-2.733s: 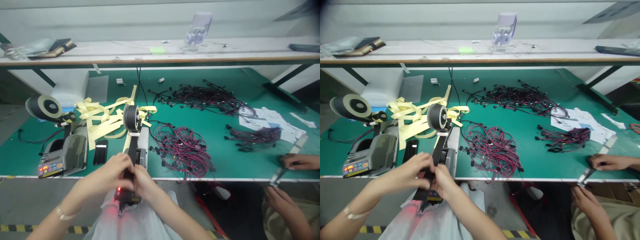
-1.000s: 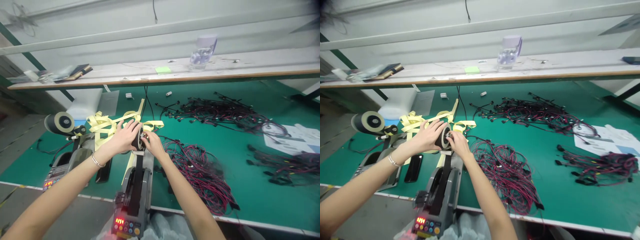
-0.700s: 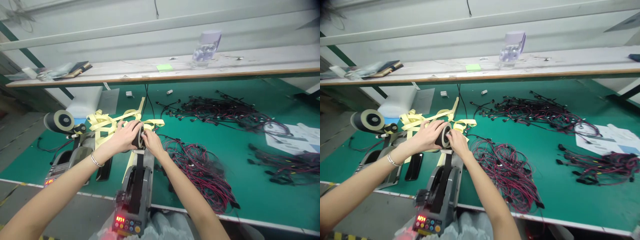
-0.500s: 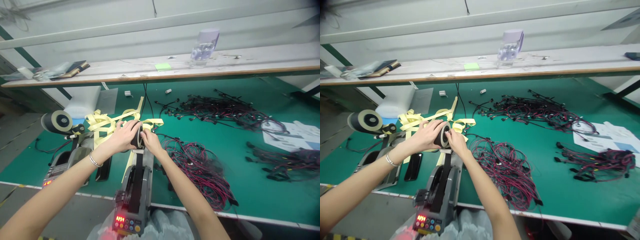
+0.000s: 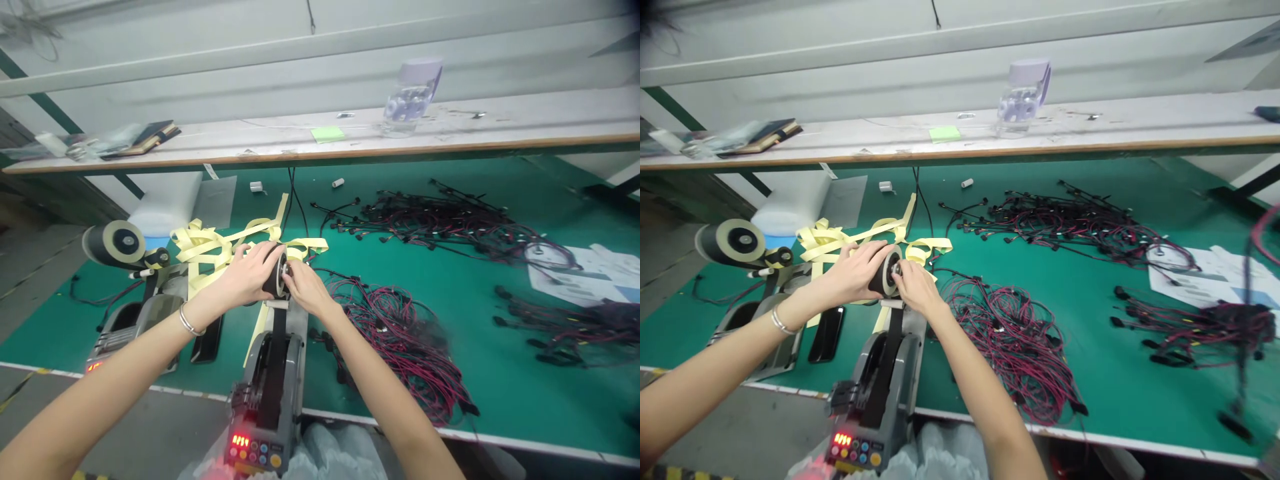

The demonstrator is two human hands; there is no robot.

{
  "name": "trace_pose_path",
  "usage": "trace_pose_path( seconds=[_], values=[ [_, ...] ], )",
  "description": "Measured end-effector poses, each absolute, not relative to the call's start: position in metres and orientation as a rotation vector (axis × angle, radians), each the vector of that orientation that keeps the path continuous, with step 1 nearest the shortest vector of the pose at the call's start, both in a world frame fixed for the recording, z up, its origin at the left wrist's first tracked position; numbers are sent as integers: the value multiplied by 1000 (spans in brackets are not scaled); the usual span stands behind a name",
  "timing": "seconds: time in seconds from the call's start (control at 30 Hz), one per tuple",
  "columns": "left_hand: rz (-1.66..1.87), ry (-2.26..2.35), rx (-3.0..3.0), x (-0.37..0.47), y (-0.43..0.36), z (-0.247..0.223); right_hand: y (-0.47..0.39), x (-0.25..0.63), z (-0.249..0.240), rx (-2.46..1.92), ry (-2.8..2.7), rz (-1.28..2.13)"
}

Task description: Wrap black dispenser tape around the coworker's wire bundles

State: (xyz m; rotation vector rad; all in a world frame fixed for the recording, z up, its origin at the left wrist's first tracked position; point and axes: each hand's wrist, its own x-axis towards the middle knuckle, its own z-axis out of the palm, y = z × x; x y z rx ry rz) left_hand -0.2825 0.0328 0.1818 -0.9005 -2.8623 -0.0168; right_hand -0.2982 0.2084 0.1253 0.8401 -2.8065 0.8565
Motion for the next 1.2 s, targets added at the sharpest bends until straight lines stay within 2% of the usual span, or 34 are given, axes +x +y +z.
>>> trace_pose_path(
  seconds=[0.13, 0.37, 0.6, 0.87, 1.07, 1.2],
  values=[
    [-19, -2845, -897, -283, 32, 180, 208, -302, 118, 906, -2767, 714],
    [0, -2863, -899, -285, 32, 178, 192, -303, 120, 562, -2995, 1039],
    [-2, -2861, -914, -285, 31, 179, 203, -303, 118, 862, -2771, 603],
    [-31, -2858, -933, -286, 30, 179, 192, -307, 116, 625, -2930, 864],
    [-38, -2864, -933, -287, 30, 179, 204, -306, 113, 872, -2741, 649],
    [-40, -2854, -939, -287, 30, 178, 195, -309, 106, 818, -2743, 654]
  ],
)
